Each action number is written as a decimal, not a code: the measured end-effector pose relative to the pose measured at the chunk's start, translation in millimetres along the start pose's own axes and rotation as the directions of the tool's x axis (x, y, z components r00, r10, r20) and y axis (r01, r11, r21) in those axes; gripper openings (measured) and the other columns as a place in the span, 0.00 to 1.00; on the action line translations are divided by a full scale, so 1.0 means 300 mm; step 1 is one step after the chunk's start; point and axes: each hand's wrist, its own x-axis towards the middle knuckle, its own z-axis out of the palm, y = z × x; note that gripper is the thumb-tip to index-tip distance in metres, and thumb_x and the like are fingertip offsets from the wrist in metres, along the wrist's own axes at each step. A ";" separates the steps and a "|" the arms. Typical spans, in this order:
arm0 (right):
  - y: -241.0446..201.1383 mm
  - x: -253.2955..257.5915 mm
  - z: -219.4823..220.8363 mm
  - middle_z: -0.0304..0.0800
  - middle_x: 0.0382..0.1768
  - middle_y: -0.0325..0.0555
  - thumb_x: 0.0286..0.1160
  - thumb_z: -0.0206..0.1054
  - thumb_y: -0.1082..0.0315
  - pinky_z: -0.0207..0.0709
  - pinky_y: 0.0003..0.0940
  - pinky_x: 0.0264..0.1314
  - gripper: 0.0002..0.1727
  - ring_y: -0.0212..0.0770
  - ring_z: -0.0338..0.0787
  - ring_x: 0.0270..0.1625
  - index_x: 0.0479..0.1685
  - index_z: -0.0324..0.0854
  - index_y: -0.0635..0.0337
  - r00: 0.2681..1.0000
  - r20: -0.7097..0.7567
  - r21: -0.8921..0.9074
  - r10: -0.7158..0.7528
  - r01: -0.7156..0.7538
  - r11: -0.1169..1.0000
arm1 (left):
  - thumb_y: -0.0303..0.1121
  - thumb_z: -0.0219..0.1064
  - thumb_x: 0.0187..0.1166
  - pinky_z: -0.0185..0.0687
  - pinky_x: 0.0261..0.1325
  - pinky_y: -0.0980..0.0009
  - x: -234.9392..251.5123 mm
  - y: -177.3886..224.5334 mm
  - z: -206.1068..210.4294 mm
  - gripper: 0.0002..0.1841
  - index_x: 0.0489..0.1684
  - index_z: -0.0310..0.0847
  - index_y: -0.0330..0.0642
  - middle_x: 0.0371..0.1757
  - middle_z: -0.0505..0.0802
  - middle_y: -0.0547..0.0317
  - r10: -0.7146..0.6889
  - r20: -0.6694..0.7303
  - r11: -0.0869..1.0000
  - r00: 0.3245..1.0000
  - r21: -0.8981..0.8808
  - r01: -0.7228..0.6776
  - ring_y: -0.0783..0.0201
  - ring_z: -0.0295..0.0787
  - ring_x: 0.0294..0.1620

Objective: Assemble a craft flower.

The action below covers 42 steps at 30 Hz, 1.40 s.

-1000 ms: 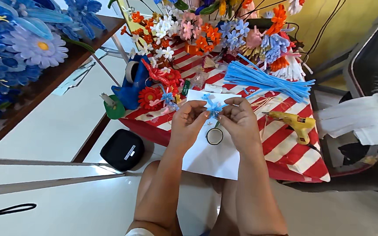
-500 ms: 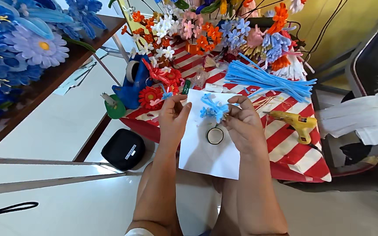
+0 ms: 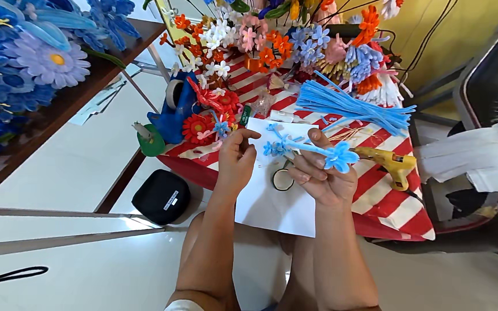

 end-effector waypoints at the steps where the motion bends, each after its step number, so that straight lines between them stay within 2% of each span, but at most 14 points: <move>1: -0.001 -0.001 -0.001 0.92 0.36 0.40 0.68 0.74 0.70 0.83 0.27 0.44 0.20 0.31 0.89 0.34 0.62 0.87 0.53 1.000 -0.010 -0.051 -0.004 0.004 0.999 | 0.23 0.62 0.73 0.77 0.36 0.81 -0.001 0.003 0.000 0.12 0.51 0.85 0.37 0.40 0.85 0.63 0.007 0.025 1.000 1.000 -0.015 -0.007 0.77 0.79 0.32; 4: 0.009 -0.003 0.025 0.91 0.35 0.35 0.71 0.73 0.70 0.84 0.27 0.43 0.16 0.29 0.88 0.33 0.56 0.86 0.44 0.968 -0.204 -0.430 -0.144 0.044 0.902 | 0.26 0.66 0.76 0.86 0.47 0.77 -0.005 0.016 0.006 0.11 0.54 0.83 0.37 0.48 0.88 0.61 0.009 0.146 0.997 0.989 -0.073 0.002 0.75 0.86 0.43; 6: 0.039 0.012 0.054 0.90 0.32 0.35 0.65 0.64 0.81 0.88 0.28 0.41 0.20 0.30 0.90 0.32 0.53 0.76 0.47 0.853 -0.359 -0.748 -0.378 -0.021 0.663 | 0.28 0.68 0.77 0.85 0.45 0.77 -0.004 0.021 0.008 0.13 0.57 0.84 0.35 0.44 0.89 0.61 -0.029 0.246 0.998 0.969 -0.044 0.041 0.74 0.87 0.41; 9: 0.072 0.032 0.055 0.88 0.33 0.33 0.63 0.63 0.85 0.86 0.25 0.38 0.26 0.27 0.89 0.31 0.60 0.63 0.55 0.753 -0.332 -0.925 -0.569 -0.140 0.354 | 0.30 0.70 0.78 0.84 0.46 0.79 0.004 0.024 0.011 0.13 0.56 0.86 0.34 0.45 0.89 0.59 -0.141 0.376 0.990 0.916 0.057 0.129 0.75 0.86 0.41; 13: 0.079 0.038 0.056 0.85 0.31 0.33 0.61 0.64 0.83 0.83 0.23 0.35 0.29 0.26 0.86 0.29 0.64 0.59 0.59 0.726 -0.331 -0.940 -0.602 -0.196 0.280 | 0.31 0.71 0.79 0.84 0.45 0.76 0.019 0.020 0.024 0.13 0.56 0.87 0.34 0.42 0.90 0.57 -0.242 0.331 0.961 0.912 0.209 0.179 0.73 0.86 0.38; 15: 0.078 0.037 0.045 0.84 0.30 0.34 0.61 0.64 0.83 0.81 0.23 0.34 0.30 0.26 0.85 0.28 0.66 0.59 0.61 0.722 -0.322 -0.946 -0.612 -0.212 0.246 | 0.33 0.71 0.81 0.86 0.47 0.64 0.031 0.010 0.017 0.15 0.59 0.87 0.34 0.43 0.92 0.51 -0.255 0.254 0.917 0.933 0.368 0.150 0.63 0.89 0.39; 17: 0.077 0.035 0.038 0.84 0.30 0.34 0.62 0.64 0.82 0.81 0.22 0.33 0.30 0.25 0.85 0.28 0.66 0.59 0.62 0.732 -0.306 -0.952 -0.608 -0.220 0.213 | 0.33 0.68 0.82 0.88 0.50 0.55 0.035 -0.002 -0.013 0.17 0.63 0.85 0.32 0.47 0.92 0.44 -0.156 0.124 0.904 0.980 0.417 0.091 0.55 0.91 0.42; 19: 0.075 0.033 0.039 0.85 0.32 0.34 0.63 0.65 0.82 0.81 0.21 0.33 0.29 0.24 0.84 0.28 0.66 0.60 0.61 0.760 -0.274 -0.961 -0.590 -0.199 0.190 | 0.32 0.66 0.83 0.87 0.48 0.63 0.035 -0.008 -0.067 0.18 0.66 0.81 0.31 0.48 0.91 0.48 0.031 -0.097 0.954 0.995 0.300 -0.001 0.63 0.89 0.42; 22: 0.082 0.029 0.055 0.87 0.34 0.33 0.64 0.64 0.82 0.81 0.19 0.33 0.28 0.22 0.85 0.29 0.64 0.60 0.60 0.811 -0.210 -0.976 -0.546 -0.142 0.165 | 0.29 0.62 0.85 0.86 0.49 0.75 0.038 -0.028 -0.167 0.16 0.68 0.77 0.37 0.51 0.89 0.67 0.270 -0.426 0.962 0.864 0.095 -0.254 0.77 0.87 0.45; 24: 0.093 0.033 0.071 0.87 0.35 0.32 0.63 0.65 0.83 0.79 0.18 0.33 0.28 0.22 0.83 0.29 0.64 0.60 0.60 0.838 -0.171 -0.984 -0.518 -0.117 0.135 | 0.25 0.59 0.84 0.87 0.46 0.76 0.044 -0.028 -0.203 0.14 0.65 0.77 0.41 0.47 0.88 0.73 0.290 -0.593 0.937 0.751 0.016 -0.348 0.78 0.87 0.41; 26: 0.105 0.050 0.084 0.86 0.35 0.33 0.64 0.65 0.82 0.77 0.17 0.31 0.28 0.21 0.82 0.28 0.65 0.61 0.62 0.861 -0.146 -0.989 -0.487 -0.125 0.075 | 0.23 0.57 0.83 0.87 0.42 0.78 0.047 -0.015 -0.219 0.13 0.62 0.77 0.43 0.43 0.87 0.73 0.220 -0.679 0.937 0.700 -0.051 -0.344 0.77 0.87 0.38; 33: 0.143 0.224 0.039 0.86 0.32 0.47 0.73 0.66 0.79 0.77 0.30 0.26 0.25 0.33 0.80 0.23 0.69 0.64 0.70 0.921 -0.256 -0.932 -0.295 -0.316 -0.179 | 0.23 0.56 0.82 0.87 0.40 0.77 0.040 -0.015 -0.278 0.13 0.59 0.78 0.45 0.40 0.88 0.71 0.041 -0.600 0.949 0.799 -0.227 -0.219 0.76 0.86 0.33; 38: 0.187 0.405 -0.056 0.87 0.38 0.53 0.74 0.65 0.77 0.84 0.46 0.44 0.26 0.47 0.89 0.38 0.71 0.66 0.69 0.897 -0.409 -0.855 -0.170 -0.441 -0.273 | 0.24 0.58 0.82 0.87 0.41 0.76 0.033 -0.015 -0.305 0.12 0.59 0.79 0.43 0.41 0.88 0.69 0.004 -0.570 0.955 0.821 -0.241 -0.172 0.75 0.86 0.34; 42: 0.238 0.500 -0.088 0.88 0.41 0.55 0.71 0.68 0.76 0.84 0.55 0.48 0.29 0.54 0.91 0.43 0.73 0.65 0.65 0.856 -0.502 -0.790 -0.125 -0.513 -0.336 | 0.24 0.58 0.81 0.86 0.40 0.77 0.033 -0.015 -0.315 0.12 0.59 0.79 0.42 0.40 0.87 0.68 -0.008 -0.573 0.959 0.819 -0.238 -0.157 0.75 0.86 0.34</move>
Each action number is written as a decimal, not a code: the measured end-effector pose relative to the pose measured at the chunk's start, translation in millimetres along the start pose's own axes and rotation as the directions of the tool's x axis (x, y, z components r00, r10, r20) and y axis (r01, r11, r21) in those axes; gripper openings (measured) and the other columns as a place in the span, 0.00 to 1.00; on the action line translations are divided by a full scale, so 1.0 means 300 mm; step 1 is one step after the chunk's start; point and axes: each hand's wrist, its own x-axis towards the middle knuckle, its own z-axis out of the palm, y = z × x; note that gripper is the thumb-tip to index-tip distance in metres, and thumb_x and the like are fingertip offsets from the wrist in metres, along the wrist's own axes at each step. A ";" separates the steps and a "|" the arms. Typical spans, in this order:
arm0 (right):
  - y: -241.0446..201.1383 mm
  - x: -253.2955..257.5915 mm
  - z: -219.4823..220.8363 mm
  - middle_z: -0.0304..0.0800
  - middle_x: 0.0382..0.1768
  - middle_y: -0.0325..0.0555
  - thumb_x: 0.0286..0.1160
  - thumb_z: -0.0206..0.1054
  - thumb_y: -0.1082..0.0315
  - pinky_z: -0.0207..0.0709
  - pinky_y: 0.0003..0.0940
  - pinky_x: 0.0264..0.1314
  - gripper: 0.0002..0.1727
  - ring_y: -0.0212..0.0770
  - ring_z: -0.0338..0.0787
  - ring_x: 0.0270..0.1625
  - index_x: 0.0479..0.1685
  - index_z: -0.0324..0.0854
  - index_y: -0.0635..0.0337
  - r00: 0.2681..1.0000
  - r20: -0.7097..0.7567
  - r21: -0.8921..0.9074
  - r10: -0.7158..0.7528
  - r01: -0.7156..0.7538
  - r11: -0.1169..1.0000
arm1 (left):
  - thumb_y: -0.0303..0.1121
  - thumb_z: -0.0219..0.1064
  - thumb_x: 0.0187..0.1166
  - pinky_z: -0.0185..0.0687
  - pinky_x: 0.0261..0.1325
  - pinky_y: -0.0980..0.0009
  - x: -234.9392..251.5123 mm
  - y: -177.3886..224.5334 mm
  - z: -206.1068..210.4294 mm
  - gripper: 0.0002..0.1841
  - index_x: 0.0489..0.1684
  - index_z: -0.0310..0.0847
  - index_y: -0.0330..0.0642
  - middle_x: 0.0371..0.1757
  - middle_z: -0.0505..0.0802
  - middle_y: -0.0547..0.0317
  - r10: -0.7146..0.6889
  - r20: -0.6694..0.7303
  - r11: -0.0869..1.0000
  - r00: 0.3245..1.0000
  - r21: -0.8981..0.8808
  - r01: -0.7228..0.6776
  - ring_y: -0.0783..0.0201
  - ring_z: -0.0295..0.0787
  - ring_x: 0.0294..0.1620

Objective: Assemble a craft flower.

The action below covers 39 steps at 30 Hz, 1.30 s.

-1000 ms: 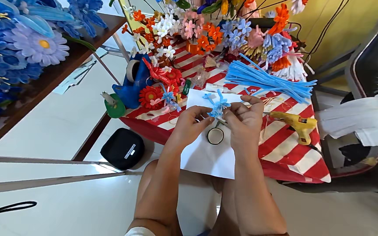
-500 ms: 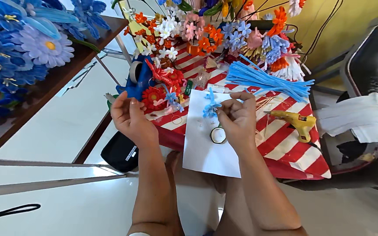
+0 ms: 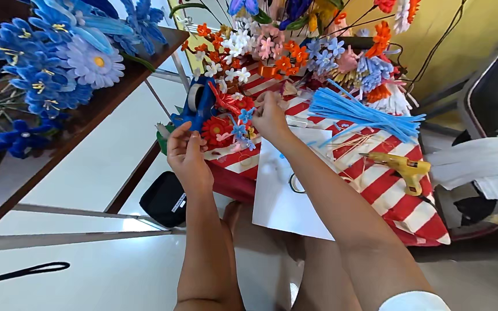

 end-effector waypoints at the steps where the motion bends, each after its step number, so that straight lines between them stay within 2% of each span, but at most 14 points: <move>1: -0.010 0.016 0.012 0.88 0.43 0.56 0.71 0.68 0.77 0.84 0.57 0.50 0.30 0.56 0.91 0.46 0.75 0.65 0.64 0.999 0.019 -0.028 0.026 -0.025 0.999 | 0.24 0.58 0.81 0.86 0.40 0.77 0.000 0.001 -0.001 0.12 0.59 0.78 0.42 0.40 0.87 0.68 -0.004 0.004 1.000 1.000 0.000 0.004 0.75 0.86 0.34; 11: 0.001 0.082 0.100 0.90 0.49 0.60 0.72 0.67 0.77 0.83 0.59 0.56 0.36 0.59 0.91 0.52 0.83 0.59 0.61 0.990 0.060 -0.019 0.128 -0.127 0.992 | 0.24 0.59 0.82 0.85 0.39 0.78 -0.001 0.001 -0.008 0.12 0.59 0.79 0.42 0.40 0.87 0.67 -0.024 0.026 1.000 0.999 -0.014 0.024 0.75 0.85 0.34; 17: 0.014 0.090 0.113 0.90 0.46 0.58 0.74 0.66 0.77 0.83 0.58 0.54 0.31 0.58 0.92 0.50 0.79 0.62 0.61 0.985 0.088 -0.043 0.148 -0.145 0.989 | 0.24 0.59 0.80 0.85 0.39 0.78 -0.003 0.001 -0.002 0.13 0.59 0.78 0.41 0.41 0.87 0.67 -0.027 0.030 1.000 0.999 0.002 0.027 0.75 0.85 0.34; 21: 0.027 0.084 0.105 0.91 0.49 0.59 0.79 0.64 0.75 0.83 0.58 0.57 0.27 0.58 0.92 0.52 0.77 0.64 0.61 0.987 0.101 -0.046 0.129 -0.124 0.991 | 0.23 0.60 0.80 0.86 0.39 0.78 -0.006 0.000 0.002 0.13 0.60 0.78 0.41 0.42 0.87 0.66 -0.021 0.035 1.000 0.999 0.002 0.021 0.74 0.86 0.35; 30: 0.037 0.056 0.033 0.91 0.51 0.57 0.79 0.62 0.75 0.83 0.59 0.60 0.27 0.57 0.92 0.56 0.78 0.63 0.60 0.984 0.133 -0.072 0.119 -0.110 0.991 | 0.23 0.61 0.79 0.85 0.39 0.78 -0.006 0.003 0.008 0.13 0.59 0.79 0.42 0.40 0.87 0.67 -0.022 0.028 1.000 0.999 0.004 0.022 0.75 0.86 0.34; 35: 0.074 0.023 -0.048 0.90 0.52 0.60 0.81 0.61 0.73 0.83 0.56 0.56 0.22 0.55 0.92 0.52 0.73 0.69 0.66 0.995 0.084 -0.006 0.057 -0.057 0.998 | 0.25 0.61 0.80 0.86 0.39 0.77 -0.005 -0.002 0.011 0.13 0.60 0.78 0.42 0.41 0.87 0.68 0.003 -0.007 1.000 1.000 0.009 -0.003 0.75 0.86 0.34; 37: 0.086 -0.005 -0.102 0.88 0.51 0.59 0.80 0.62 0.73 0.85 0.52 0.52 0.18 0.52 0.91 0.48 0.66 0.74 0.67 0.997 0.081 0.007 0.018 -0.019 1.000 | 0.25 0.61 0.81 0.86 0.40 0.76 -0.005 -0.004 0.019 0.12 0.60 0.78 0.42 0.41 0.87 0.68 0.020 -0.044 1.000 0.999 0.001 -0.020 0.75 0.86 0.34; 39: 0.092 -0.064 -0.171 0.87 0.53 0.59 0.81 0.63 0.72 0.84 0.50 0.54 0.15 0.50 0.89 0.49 0.61 0.78 0.70 0.998 0.046 0.027 -0.048 0.047 0.999 | 0.24 0.61 0.80 0.86 0.40 0.75 -0.008 -0.009 0.030 0.13 0.60 0.77 0.41 0.41 0.87 0.67 0.030 -0.081 0.999 0.996 -0.017 -0.032 0.74 0.85 0.34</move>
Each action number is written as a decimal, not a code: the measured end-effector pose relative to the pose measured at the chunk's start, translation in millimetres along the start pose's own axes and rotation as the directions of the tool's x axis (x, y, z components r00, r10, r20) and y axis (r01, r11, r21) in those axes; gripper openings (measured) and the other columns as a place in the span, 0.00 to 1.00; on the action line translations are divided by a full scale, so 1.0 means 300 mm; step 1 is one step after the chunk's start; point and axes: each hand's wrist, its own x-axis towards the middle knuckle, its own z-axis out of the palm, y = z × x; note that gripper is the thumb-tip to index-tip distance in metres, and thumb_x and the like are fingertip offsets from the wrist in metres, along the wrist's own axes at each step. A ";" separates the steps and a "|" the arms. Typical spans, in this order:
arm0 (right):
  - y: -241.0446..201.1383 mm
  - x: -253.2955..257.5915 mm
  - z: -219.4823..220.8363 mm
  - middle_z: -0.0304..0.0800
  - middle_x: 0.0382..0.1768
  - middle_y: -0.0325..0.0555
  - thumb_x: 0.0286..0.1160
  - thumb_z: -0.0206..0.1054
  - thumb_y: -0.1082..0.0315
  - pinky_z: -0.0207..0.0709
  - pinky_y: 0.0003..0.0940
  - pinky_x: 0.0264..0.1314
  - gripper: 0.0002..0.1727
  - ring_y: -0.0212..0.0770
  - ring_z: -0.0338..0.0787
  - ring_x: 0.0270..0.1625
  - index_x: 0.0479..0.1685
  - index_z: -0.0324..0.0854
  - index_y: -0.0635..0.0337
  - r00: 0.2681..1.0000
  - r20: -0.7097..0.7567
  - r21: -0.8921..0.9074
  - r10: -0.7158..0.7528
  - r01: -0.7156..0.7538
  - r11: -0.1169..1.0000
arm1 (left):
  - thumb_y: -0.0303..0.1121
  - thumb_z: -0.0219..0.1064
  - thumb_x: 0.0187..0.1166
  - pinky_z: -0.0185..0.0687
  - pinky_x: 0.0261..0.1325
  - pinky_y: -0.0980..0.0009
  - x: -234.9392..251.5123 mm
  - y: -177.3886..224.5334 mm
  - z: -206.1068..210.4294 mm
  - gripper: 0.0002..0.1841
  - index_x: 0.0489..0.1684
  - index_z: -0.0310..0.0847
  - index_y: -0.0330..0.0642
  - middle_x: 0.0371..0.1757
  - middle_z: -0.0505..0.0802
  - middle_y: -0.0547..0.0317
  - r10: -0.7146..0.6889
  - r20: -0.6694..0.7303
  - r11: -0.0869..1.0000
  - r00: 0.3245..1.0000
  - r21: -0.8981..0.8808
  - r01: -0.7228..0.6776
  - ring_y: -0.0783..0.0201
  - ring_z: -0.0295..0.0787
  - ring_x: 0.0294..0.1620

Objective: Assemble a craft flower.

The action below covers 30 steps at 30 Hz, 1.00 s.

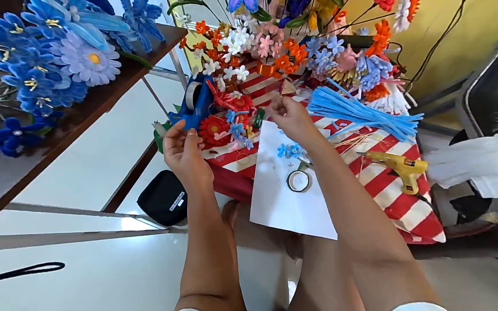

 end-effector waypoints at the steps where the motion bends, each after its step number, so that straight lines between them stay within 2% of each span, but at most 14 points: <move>1: -0.006 -0.048 -0.035 0.87 0.50 0.60 0.80 0.65 0.71 0.82 0.50 0.52 0.16 0.50 0.88 0.47 0.60 0.79 0.72 0.999 -0.048 0.021 -0.016 0.017 1.000 | 0.24 0.61 0.80 0.86 0.39 0.76 -0.003 -0.004 0.008 0.13 0.60 0.77 0.42 0.40 0.86 0.68 0.005 -0.021 1.000 1.000 -0.007 -0.005 0.74 0.84 0.32; 3: -0.006 -0.169 -0.099 0.83 0.43 0.56 0.82 0.68 0.65 0.79 0.45 0.42 0.17 0.45 0.82 0.38 0.57 0.75 0.70 0.975 -0.222 0.106 0.022 0.001 0.994 | 0.22 0.61 0.78 0.83 0.35 0.78 -0.014 -0.016 0.026 0.14 0.59 0.78 0.42 0.34 0.83 0.69 0.021 -0.061 1.000 0.998 -0.008 -0.022 0.76 0.80 0.27; 5: 0.053 -0.275 -0.146 0.73 0.28 0.39 0.80 0.67 0.60 0.70 0.30 0.23 0.13 0.31 0.71 0.21 0.46 0.71 0.59 0.878 -0.470 0.242 0.089 0.031 0.970 | 0.18 0.61 0.75 0.82 0.32 0.80 -0.028 -0.031 0.043 0.16 0.58 0.78 0.42 0.31 0.80 0.71 0.053 -0.050 0.999 0.997 0.003 -0.053 0.77 0.77 0.25; 7: 0.113 -0.361 -0.176 0.68 0.19 0.26 0.81 0.65 0.65 0.63 0.21 0.17 0.07 0.22 0.64 0.14 0.39 0.69 0.48 0.753 -0.630 0.449 0.191 0.152 0.880 | 0.15 0.60 0.68 0.75 0.29 0.82 -0.043 -0.045 0.058 0.20 0.58 0.80 0.43 0.30 0.79 0.72 0.089 0.028 0.995 0.996 0.044 -0.090 0.78 0.74 0.24; 10: 0.200 -0.449 -0.174 0.62 0.10 0.24 0.81 0.56 0.75 0.60 0.18 0.14 0.12 0.22 0.61 0.10 0.32 0.65 0.46 0.639 -0.714 0.589 0.285 0.330 0.738 | 0.15 0.59 0.66 0.74 0.32 0.83 -0.073 -0.065 0.079 0.21 0.59 0.81 0.38 0.33 0.81 0.70 0.064 0.207 0.983 0.976 0.154 -0.098 0.79 0.76 0.28; 13: 0.291 -0.461 -0.147 0.66 0.09 0.24 0.77 0.56 0.78 0.65 0.19 0.15 0.16 0.22 0.65 0.10 0.24 0.66 0.45 0.669 -0.692 0.590 0.273 0.305 0.748 | 0.17 0.59 0.74 0.76 0.34 0.77 -0.100 -0.068 0.111 0.19 0.63 0.83 0.37 0.37 0.85 0.62 -0.123 0.409 0.929 0.904 0.368 -0.040 0.76 0.76 0.29; 16: 0.318 -0.434 -0.125 0.69 0.10 0.22 0.77 0.60 0.74 0.68 0.20 0.20 0.18 0.21 0.69 0.13 0.17 0.70 0.45 0.765 -0.628 0.493 0.140 0.252 0.832 | 0.17 0.57 0.80 0.77 0.38 0.69 -0.131 -0.072 0.165 0.20 0.68 0.83 0.38 0.41 0.87 0.54 -0.293 0.589 0.830 0.753 0.547 -0.105 0.68 0.77 0.32; 18: 0.310 -0.422 -0.099 0.77 0.17 0.27 0.79 0.61 0.73 0.77 0.22 0.28 0.12 0.22 0.78 0.20 0.24 0.76 0.55 0.837 -0.542 0.378 0.078 0.160 0.912 | 0.17 0.55 0.81 0.83 0.53 0.57 -0.143 -0.097 0.192 0.23 0.73 0.80 0.39 0.54 0.90 0.45 -0.376 0.682 0.777 0.628 0.601 -0.186 0.56 0.86 0.48; 19: 0.304 -0.421 -0.086 0.82 0.24 0.34 0.80 0.61 0.72 0.80 0.24 0.34 0.07 0.24 0.81 0.26 0.33 0.79 0.63 0.883 -0.464 0.329 0.074 0.094 0.940 | 0.17 0.56 0.80 0.83 0.57 0.55 -0.149 -0.108 0.205 0.24 0.75 0.78 0.38 0.58 0.90 0.43 -0.411 0.708 0.759 0.574 0.615 -0.216 0.53 0.87 0.53; 20: 0.303 -0.418 -0.075 0.86 0.32 0.42 0.80 0.62 0.73 0.81 0.27 0.39 0.08 0.28 0.84 0.31 0.46 0.81 0.70 0.923 -0.378 0.287 0.075 0.039 0.957 | 0.17 0.58 0.80 0.83 0.62 0.53 -0.154 -0.115 0.216 0.24 0.77 0.77 0.39 0.62 0.88 0.42 -0.450 0.721 0.745 0.527 0.629 -0.224 0.50 0.87 0.60; 21: 0.305 -0.416 -0.064 0.88 0.37 0.47 0.80 0.63 0.72 0.83 0.30 0.42 0.12 0.31 0.86 0.35 0.56 0.81 0.72 0.951 -0.301 0.235 0.070 0.003 0.972 | 0.19 0.61 0.80 0.83 0.64 0.53 -0.161 -0.123 0.225 0.24 0.77 0.77 0.38 0.64 0.87 0.41 -0.479 0.725 0.739 0.494 0.637 -0.219 0.49 0.86 0.63; 22: 0.303 -0.413 -0.056 0.89 0.40 0.49 0.79 0.64 0.72 0.83 0.31 0.43 0.15 0.33 0.87 0.36 0.60 0.80 0.71 0.969 -0.238 0.181 0.068 -0.024 0.983 | 0.20 0.64 0.81 0.84 0.64 0.53 -0.166 -0.129 0.232 0.23 0.76 0.77 0.38 0.65 0.87 0.41 -0.499 0.726 0.733 0.474 0.645 -0.216 0.49 0.86 0.63; 25: 0.282 -0.414 -0.039 0.90 0.43 0.53 0.80 0.65 0.70 0.84 0.36 0.51 0.13 0.39 0.89 0.42 0.55 0.85 0.69 0.992 -0.105 0.032 0.071 -0.068 0.997 | 0.23 0.67 0.80 0.87 0.57 0.56 -0.167 -0.139 0.242 0.22 0.74 0.78 0.37 0.58 0.89 0.43 -0.511 0.725 0.710 0.462 0.659 -0.249 0.52 0.90 0.54; 30: 0.280 -0.430 -0.036 0.91 0.44 0.54 0.81 0.64 0.69 0.83 0.42 0.53 0.12 0.45 0.90 0.44 0.53 0.86 0.68 0.998 -0.015 -0.106 0.066 -0.067 0.992 | 0.25 0.69 0.80 0.86 0.55 0.52 -0.144 -0.125 0.240 0.15 0.64 0.85 0.37 0.49 0.91 0.45 -0.541 0.679 0.609 0.497 0.723 -0.325 0.52 0.90 0.47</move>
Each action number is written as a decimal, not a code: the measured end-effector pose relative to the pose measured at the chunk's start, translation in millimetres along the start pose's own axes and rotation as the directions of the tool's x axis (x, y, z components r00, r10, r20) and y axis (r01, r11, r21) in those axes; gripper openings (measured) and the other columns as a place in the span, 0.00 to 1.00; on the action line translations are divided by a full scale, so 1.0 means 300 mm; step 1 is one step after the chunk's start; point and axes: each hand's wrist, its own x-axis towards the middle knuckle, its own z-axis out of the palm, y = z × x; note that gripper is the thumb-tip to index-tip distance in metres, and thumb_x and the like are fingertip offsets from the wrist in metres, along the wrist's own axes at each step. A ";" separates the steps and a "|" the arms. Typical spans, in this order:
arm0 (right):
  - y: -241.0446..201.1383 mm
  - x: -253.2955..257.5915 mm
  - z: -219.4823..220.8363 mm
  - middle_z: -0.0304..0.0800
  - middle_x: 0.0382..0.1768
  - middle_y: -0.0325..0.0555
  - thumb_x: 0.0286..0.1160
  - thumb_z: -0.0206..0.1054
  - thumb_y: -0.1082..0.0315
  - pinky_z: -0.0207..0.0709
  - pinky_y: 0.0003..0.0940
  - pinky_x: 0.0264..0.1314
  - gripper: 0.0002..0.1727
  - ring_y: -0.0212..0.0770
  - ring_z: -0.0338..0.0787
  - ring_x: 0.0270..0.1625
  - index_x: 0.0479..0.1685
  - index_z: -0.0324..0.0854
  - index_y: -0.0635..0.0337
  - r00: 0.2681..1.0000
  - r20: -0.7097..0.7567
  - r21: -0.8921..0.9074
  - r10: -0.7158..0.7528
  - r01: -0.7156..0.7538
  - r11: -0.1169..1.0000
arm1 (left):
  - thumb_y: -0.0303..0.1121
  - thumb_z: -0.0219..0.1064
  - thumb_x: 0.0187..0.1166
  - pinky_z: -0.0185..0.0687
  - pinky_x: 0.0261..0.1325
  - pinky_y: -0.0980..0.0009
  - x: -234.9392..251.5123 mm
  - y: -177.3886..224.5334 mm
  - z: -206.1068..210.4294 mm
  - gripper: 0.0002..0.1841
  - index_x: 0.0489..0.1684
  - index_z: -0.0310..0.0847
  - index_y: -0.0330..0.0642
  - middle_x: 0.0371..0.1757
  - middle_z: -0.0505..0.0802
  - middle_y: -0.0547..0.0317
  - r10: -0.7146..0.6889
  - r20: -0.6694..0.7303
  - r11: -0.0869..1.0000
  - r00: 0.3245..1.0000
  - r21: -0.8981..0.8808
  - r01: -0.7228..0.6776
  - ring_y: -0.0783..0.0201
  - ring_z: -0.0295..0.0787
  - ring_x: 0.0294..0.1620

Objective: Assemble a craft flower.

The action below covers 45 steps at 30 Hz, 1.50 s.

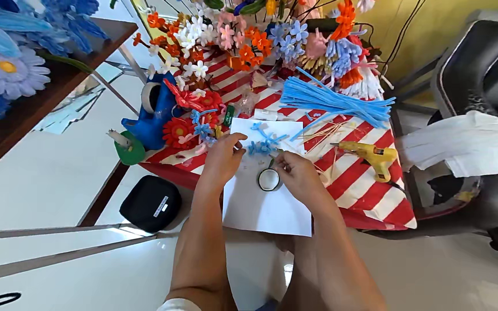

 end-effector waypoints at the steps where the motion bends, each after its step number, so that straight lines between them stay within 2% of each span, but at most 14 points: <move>1: 0.005 -0.004 -0.005 0.91 0.44 0.55 0.81 0.64 0.68 0.83 0.45 0.54 0.12 0.46 0.91 0.44 0.53 0.86 0.68 1.000 0.009 -0.019 -0.004 0.004 1.000 | 0.25 0.69 0.80 0.86 0.56 0.51 -0.004 -0.002 -0.007 0.13 0.60 0.86 0.37 0.49 0.91 0.45 -0.009 -0.005 1.000 1.000 0.022 0.009 0.51 0.90 0.48; 4: 0.019 -0.009 -0.026 0.92 0.44 0.55 0.81 0.65 0.68 0.80 0.53 0.59 0.12 0.50 0.91 0.47 0.52 0.87 0.68 1.000 0.007 -0.046 -0.004 0.004 0.999 | 0.26 0.72 0.78 0.85 0.55 0.52 -0.026 0.003 -0.030 0.07 0.48 0.89 0.35 0.48 0.91 0.45 0.003 0.070 0.998 0.998 0.064 -0.008 0.52 0.89 0.47; 6: 0.019 -0.010 -0.034 0.92 0.44 0.56 0.80 0.65 0.69 0.77 0.58 0.61 0.12 0.53 0.90 0.49 0.51 0.87 0.68 1.000 -0.003 -0.050 -0.001 0.000 0.999 | 0.27 0.71 0.78 0.84 0.56 0.54 -0.038 0.008 -0.036 0.07 0.49 0.90 0.36 0.47 0.91 0.47 0.018 0.179 0.995 0.984 0.089 -0.035 0.54 0.88 0.47; 9: 0.017 -0.004 -0.029 0.92 0.44 0.55 0.80 0.66 0.69 0.76 0.59 0.62 0.11 0.52 0.90 0.49 0.51 0.87 0.68 1.000 0.001 -0.061 0.000 0.000 0.998 | 0.27 0.69 0.80 0.82 0.60 0.51 -0.031 0.005 -0.008 0.10 0.54 0.90 0.36 0.49 0.91 0.44 0.007 0.304 0.989 0.953 0.138 -0.051 0.51 0.88 0.50; 12: 0.012 0.002 -0.015 0.91 0.43 0.54 0.80 0.66 0.68 0.75 0.60 0.62 0.11 0.51 0.90 0.48 0.50 0.87 0.67 1.000 0.004 -0.065 -0.014 0.014 0.998 | 0.29 0.69 0.81 0.80 0.64 0.48 -0.018 0.009 0.034 0.13 0.59 0.87 0.35 0.53 0.89 0.41 -0.044 0.311 0.980 0.949 0.198 -0.019 0.46 0.87 0.55; 15: -0.018 0.000 -0.003 0.90 0.43 0.58 0.75 0.72 0.62 0.74 0.64 0.62 0.14 0.58 0.88 0.51 0.43 0.88 0.68 0.998 0.035 -0.126 -0.053 0.057 0.990 | 0.30 0.71 0.79 0.77 0.68 0.45 -0.018 0.010 0.060 0.13 0.56 0.87 0.33 0.54 0.88 0.37 -0.059 0.280 0.978 0.958 0.209 -0.001 0.41 0.84 0.60; 17: -0.068 -0.004 0.006 0.88 0.46 0.60 0.71 0.76 0.54 0.70 0.65 0.63 0.20 0.62 0.85 0.56 0.42 0.89 0.67 0.995 0.097 -0.241 -0.011 0.034 0.970 | 0.30 0.72 0.79 0.76 0.69 0.44 -0.019 0.006 0.061 0.13 0.55 0.87 0.31 0.53 0.88 0.36 -0.056 0.275 0.976 0.960 0.217 -0.005 0.40 0.83 0.61; 19: -0.113 -0.002 0.024 0.88 0.49 0.60 0.71 0.75 0.50 0.68 0.64 0.64 0.22 0.62 0.83 0.61 0.42 0.91 0.65 0.990 0.127 -0.333 0.063 -0.017 0.943 | 0.31 0.71 0.79 0.75 0.69 0.44 -0.020 0.001 0.059 0.13 0.54 0.87 0.31 0.53 0.88 0.37 -0.048 0.277 0.974 0.960 0.225 -0.016 0.39 0.83 0.61; 24: -0.139 0.016 0.048 0.88 0.52 0.60 0.78 0.66 0.61 0.68 0.63 0.67 0.15 0.61 0.81 0.66 0.43 0.91 0.64 0.976 0.164 -0.384 0.141 -0.069 0.921 | 0.30 0.70 0.79 0.74 0.70 0.44 -0.018 -0.015 0.060 0.10 0.50 0.88 0.31 0.50 0.89 0.38 -0.036 0.278 0.976 0.960 0.218 -0.027 0.40 0.83 0.61; 31: -0.121 0.022 0.044 0.87 0.44 0.57 0.74 0.66 0.66 0.69 0.61 0.63 0.12 0.58 0.84 0.58 0.36 0.90 0.66 0.991 0.102 -0.316 0.086 -0.049 0.948 | 0.28 0.65 0.83 0.74 0.70 0.46 -0.019 -0.006 0.050 0.09 0.46 0.89 0.30 0.51 0.88 0.39 -0.056 0.294 0.972 0.954 0.233 -0.015 0.41 0.82 0.62; 35: -0.088 0.030 0.034 0.86 0.43 0.59 0.81 0.65 0.68 0.70 0.64 0.64 0.12 0.61 0.84 0.56 0.39 0.89 0.69 1.000 -0.001 -0.185 0.024 -0.024 0.982 | 0.28 0.69 0.82 0.77 0.67 0.47 -0.025 -0.012 0.017 0.08 0.42 0.89 0.30 0.47 0.88 0.40 -0.009 0.190 0.991 0.982 0.130 -0.016 0.44 0.84 0.57; 40: -0.062 0.048 0.036 0.84 0.42 0.59 0.83 0.63 0.70 0.72 0.65 0.61 0.11 0.61 0.84 0.54 0.41 0.87 0.69 0.992 -0.126 -0.093 0.009 -0.021 0.995 | 0.27 0.71 0.79 0.83 0.57 0.53 -0.029 -0.041 -0.004 0.06 0.40 0.86 0.32 0.45 0.88 0.44 0.051 0.053 0.997 0.997 -0.066 -0.048 0.51 0.86 0.50; 43: -0.045 0.055 0.048 0.84 0.42 0.56 0.83 0.62 0.71 0.74 0.63 0.59 0.11 0.57 0.85 0.51 0.41 0.88 0.67 0.985 -0.171 -0.033 -0.034 0.029 0.999 | 0.28 0.69 0.81 0.82 0.49 0.61 -0.037 -0.038 -0.015 0.05 0.39 0.84 0.34 0.38 0.88 0.52 0.062 0.030 0.975 0.998 -0.216 -0.054 0.61 0.85 0.41; 45: -0.042 0.058 0.061 0.85 0.42 0.53 0.82 0.62 0.71 0.78 0.55 0.55 0.10 0.51 0.86 0.48 0.42 0.88 0.66 0.971 -0.231 0.053 -0.058 0.072 0.996 | 0.27 0.69 0.81 0.80 0.44 0.69 -0.040 -0.037 -0.010 0.04 0.38 0.83 0.36 0.34 0.87 0.57 0.083 0.020 0.948 0.996 -0.309 -0.073 0.68 0.83 0.36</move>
